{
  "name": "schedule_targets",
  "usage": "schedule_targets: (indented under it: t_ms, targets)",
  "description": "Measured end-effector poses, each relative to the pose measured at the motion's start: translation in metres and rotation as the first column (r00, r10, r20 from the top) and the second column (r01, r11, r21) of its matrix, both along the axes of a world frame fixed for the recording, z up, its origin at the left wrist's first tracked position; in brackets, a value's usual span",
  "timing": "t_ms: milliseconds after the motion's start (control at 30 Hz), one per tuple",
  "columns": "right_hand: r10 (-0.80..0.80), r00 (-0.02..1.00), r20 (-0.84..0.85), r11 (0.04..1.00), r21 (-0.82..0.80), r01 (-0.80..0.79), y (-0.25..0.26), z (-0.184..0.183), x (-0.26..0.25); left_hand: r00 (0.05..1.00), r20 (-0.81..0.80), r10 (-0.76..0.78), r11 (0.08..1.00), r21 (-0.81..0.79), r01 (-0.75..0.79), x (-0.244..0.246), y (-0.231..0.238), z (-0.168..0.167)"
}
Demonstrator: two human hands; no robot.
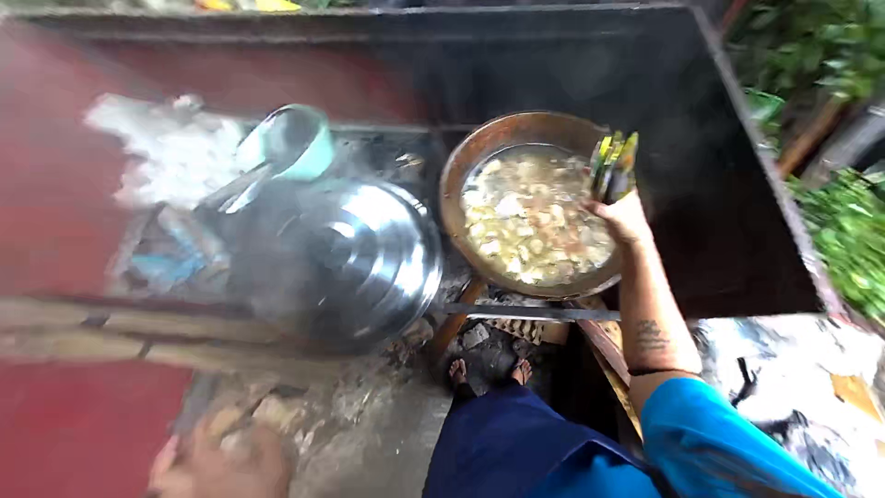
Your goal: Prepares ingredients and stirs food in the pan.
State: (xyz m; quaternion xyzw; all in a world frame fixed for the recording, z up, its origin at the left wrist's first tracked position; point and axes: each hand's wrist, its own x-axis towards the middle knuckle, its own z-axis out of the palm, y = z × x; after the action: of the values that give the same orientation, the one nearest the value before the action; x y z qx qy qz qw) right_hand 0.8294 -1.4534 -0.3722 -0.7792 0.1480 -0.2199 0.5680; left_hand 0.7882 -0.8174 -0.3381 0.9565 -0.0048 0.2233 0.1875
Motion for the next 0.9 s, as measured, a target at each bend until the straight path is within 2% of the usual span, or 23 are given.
schedule_targets:
  t_ms: [33, 67, 100, 133, 167, 200, 267, 300, 367, 433, 467, 533, 567, 633, 733, 767, 800, 867, 900]
  targets:
    - [-0.017, 0.974, -0.225, 0.978, -0.208, -0.031, 0.000, 0.005, -0.001, 1.000, 0.002, 0.016, 0.999, 0.045, -0.016, -0.003, -0.003, 0.007]
    - [-0.093, 0.907, -0.410, 0.907, -0.411, -0.093, 0.001, 0.007, 0.004, 0.999, -0.024, 0.032, 0.996, 0.078, -0.030, -0.003, -0.007, 0.014]
    - [-0.193, 0.844, -0.500, 0.829, -0.544, -0.133, 0.004, 0.007, 0.011, 0.995, -0.088, 0.040, 0.995, 0.090, -0.032, 0.001, -0.011, 0.020]
    - [-0.256, 0.804, -0.537, 0.787, -0.598, -0.148, 0.008, 0.011, 0.016, 0.986, -0.163, 0.038, 0.996, 0.088, -0.023, 0.007, -0.015, 0.025]
    - [-0.277, 0.798, -0.536, 0.787, -0.603, -0.132, 0.016, 0.019, 0.022, 0.974, -0.225, 0.020, 0.999, 0.054, -0.008, 0.014, -0.019, 0.027]
    - [-0.245, 0.833, -0.497, 0.817, -0.569, -0.099, 0.029, 0.028, 0.027, 0.969, -0.246, -0.021, 1.000, -0.009, 0.019, 0.020, -0.026, 0.027]
    - [-0.041, 0.945, -0.325, 0.935, -0.346, -0.079, 0.079, 0.042, 0.035, 0.971, -0.180, -0.155, 0.976, -0.181, 0.122, 0.030, -0.041, 0.021]
    - [0.067, 0.969, -0.239, 0.974, -0.196, -0.115, 0.113, 0.049, 0.040, 0.966, -0.088, -0.242, 0.940, -0.269, 0.211, 0.038, -0.050, 0.015]
    - [0.271, 0.956, -0.117, 0.963, 0.032, -0.269, 0.190, 0.057, 0.047, 0.915, 0.065, -0.398, 0.816, -0.431, 0.385, 0.057, -0.067, 0.009]
    - [0.499, 0.863, -0.073, 0.864, 0.119, -0.489, 0.276, 0.064, 0.056, 0.839, 0.116, -0.532, 0.645, -0.587, 0.490, 0.077, -0.074, 0.010]
    - [0.626, 0.777, -0.058, 0.776, 0.138, -0.615, 0.318, 0.065, 0.061, 0.803, 0.121, -0.584, 0.554, -0.663, 0.503, 0.085, -0.072, 0.012]
    - [0.792, 0.610, -0.010, 0.608, 0.082, -0.789, 0.395, 0.056, 0.079, 0.787, 0.132, -0.603, 0.370, -0.828, 0.422, 0.098, -0.056, 0.015]
    - [0.832, 0.555, 0.001, 0.554, 0.026, -0.832, 0.431, 0.052, 0.089, 0.820, 0.114, -0.561, 0.311, -0.889, 0.336, 0.103, -0.041, 0.017]
    - [0.893, 0.449, -0.038, 0.447, -0.050, -0.893, 0.488, 0.052, 0.112, 0.872, 0.129, -0.471, 0.255, -0.927, 0.275, 0.120, 0.004, 0.008]
    - [0.959, 0.200, -0.200, 0.194, -0.047, -0.980, 0.529, 0.068, 0.162, 0.888, 0.243, -0.390, 0.243, -0.903, 0.354, 0.154, 0.085, -0.013]
    - [0.957, 0.222, -0.187, 0.226, -0.004, -0.974, 0.535, 0.073, 0.185, 0.891, 0.284, -0.354, 0.264, -0.884, 0.387, 0.163, 0.116, -0.018]
    - [0.929, 0.335, -0.158, 0.345, 0.037, -0.938, 0.537, 0.076, 0.210, 0.906, 0.285, -0.312, 0.316, -0.868, 0.382, 0.169, 0.148, -0.022]
    - [0.722, 0.678, -0.137, 0.691, 0.097, -0.716, 0.539, 0.071, 0.276, 0.953, 0.221, -0.206, 0.454, -0.842, 0.293, 0.172, 0.210, -0.031]
    - [0.518, 0.839, -0.166, 0.856, 0.107, -0.506, 0.541, 0.062, 0.312, 0.971, 0.179, -0.160, 0.523, -0.819, 0.237, 0.170, 0.239, -0.037]
